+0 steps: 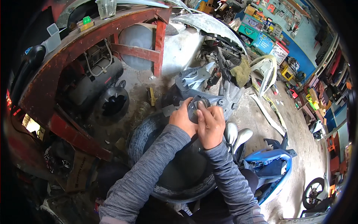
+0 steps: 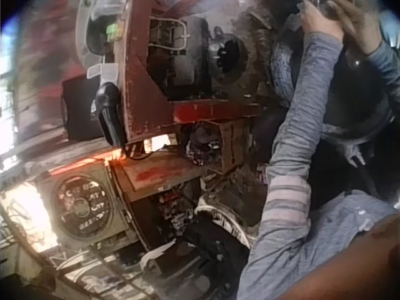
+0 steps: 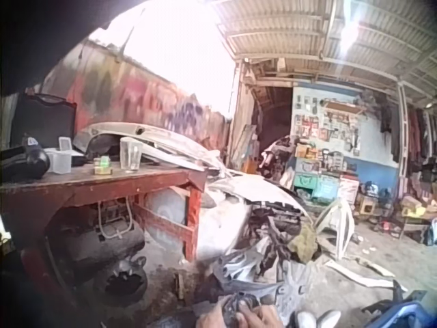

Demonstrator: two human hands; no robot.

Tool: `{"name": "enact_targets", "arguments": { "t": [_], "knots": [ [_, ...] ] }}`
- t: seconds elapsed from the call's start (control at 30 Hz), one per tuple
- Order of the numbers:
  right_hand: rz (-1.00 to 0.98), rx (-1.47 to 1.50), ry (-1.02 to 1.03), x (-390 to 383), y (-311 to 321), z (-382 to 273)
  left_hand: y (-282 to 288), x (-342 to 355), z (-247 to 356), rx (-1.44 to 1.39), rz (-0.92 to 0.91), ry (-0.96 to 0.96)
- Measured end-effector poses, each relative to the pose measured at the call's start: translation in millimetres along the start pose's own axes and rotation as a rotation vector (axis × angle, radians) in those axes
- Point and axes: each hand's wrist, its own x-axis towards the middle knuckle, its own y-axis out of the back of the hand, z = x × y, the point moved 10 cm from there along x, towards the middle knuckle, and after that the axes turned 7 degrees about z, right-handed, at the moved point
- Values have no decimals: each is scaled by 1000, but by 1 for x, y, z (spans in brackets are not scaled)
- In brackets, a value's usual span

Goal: The person wet sands a motorcycle plastic part using sandpaper over a basin of water, rubbing the surface and feeling the smoothed areas with their fingers.

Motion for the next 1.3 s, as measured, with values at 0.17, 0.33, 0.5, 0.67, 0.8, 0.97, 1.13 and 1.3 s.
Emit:
{"name": "enact_targets", "arguments": {
  "t": [0.17,0.33,0.5,0.67,0.8,0.97,1.13,1.3],
  "knots": [
    [-18,-26,44,-3,0,-4,3,2,-5,12,28,61],
    [-14,9,35,-10,3,-6,3,4,1,0,-21,12],
    [27,18,-64,1,7,6,-5,-4,8,43,-79,-12],
    [-5,17,-6,-7,8,5,-6,-6,8,28,-44,-39],
    [16,22,-54,-12,12,3,-9,-4,-2,44,-74,10],
    [25,28,-53,-15,11,6,-3,-3,4,38,-47,31],
    [32,37,-96,-7,8,13,-6,-5,6,34,-72,25],
    [1,26,-91,-8,11,11,-6,-7,6,65,-73,14]
  ]
}}
